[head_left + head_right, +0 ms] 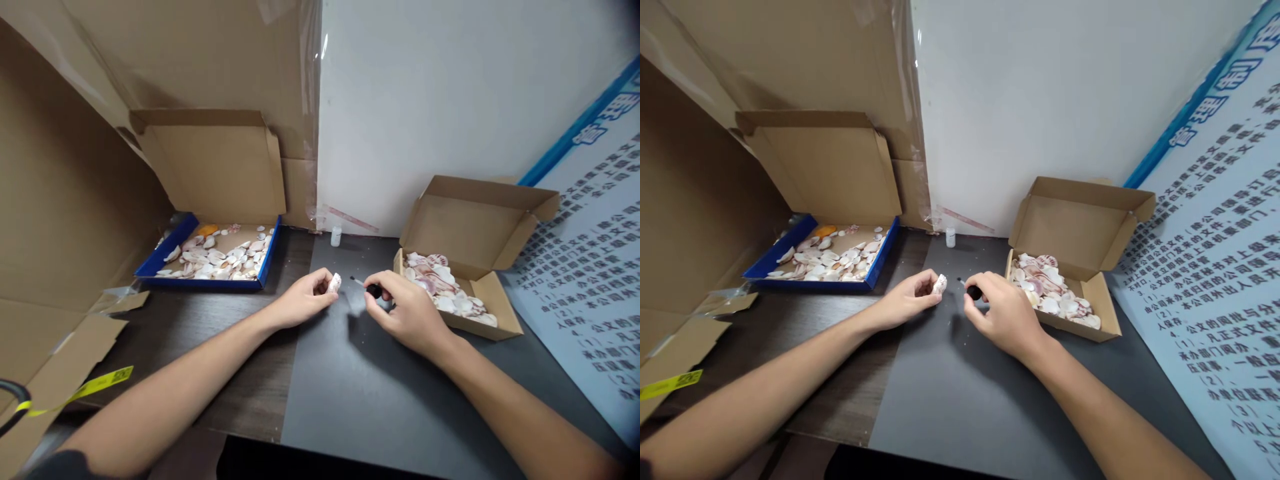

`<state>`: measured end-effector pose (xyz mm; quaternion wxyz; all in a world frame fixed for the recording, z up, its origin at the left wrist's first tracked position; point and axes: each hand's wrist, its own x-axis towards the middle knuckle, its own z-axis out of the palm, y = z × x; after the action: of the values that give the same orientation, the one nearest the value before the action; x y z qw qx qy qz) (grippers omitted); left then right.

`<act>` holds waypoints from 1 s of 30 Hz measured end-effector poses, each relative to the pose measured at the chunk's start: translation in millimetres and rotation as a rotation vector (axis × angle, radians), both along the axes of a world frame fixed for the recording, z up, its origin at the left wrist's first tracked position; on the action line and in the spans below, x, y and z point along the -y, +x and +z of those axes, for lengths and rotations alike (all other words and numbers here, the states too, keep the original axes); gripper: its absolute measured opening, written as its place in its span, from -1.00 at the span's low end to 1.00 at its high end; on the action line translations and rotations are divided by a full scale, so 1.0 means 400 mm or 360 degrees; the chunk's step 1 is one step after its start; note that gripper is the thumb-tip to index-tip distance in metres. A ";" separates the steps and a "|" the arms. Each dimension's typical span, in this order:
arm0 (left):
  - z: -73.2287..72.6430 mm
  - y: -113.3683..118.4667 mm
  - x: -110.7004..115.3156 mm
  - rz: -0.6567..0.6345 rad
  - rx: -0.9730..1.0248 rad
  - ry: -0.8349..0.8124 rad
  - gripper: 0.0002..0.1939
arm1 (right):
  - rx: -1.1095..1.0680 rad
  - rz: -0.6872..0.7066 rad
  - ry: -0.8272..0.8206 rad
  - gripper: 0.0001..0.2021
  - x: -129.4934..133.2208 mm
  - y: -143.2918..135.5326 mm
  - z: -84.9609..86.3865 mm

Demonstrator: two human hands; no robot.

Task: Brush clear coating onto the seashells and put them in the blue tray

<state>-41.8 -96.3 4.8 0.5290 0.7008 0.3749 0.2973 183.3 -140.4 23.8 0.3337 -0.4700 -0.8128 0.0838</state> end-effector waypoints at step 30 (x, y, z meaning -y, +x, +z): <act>0.015 0.004 0.011 -0.0081 -0.0148 0.0059 -0.84 | -0.0169 0.0011 0.0117 -0.80 -0.006 0.004 -0.012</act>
<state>-40.1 -100.7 10.9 0.5054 0.7329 0.3754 0.2578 184.9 -138.2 19.2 0.3930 -0.4496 -0.7981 0.0799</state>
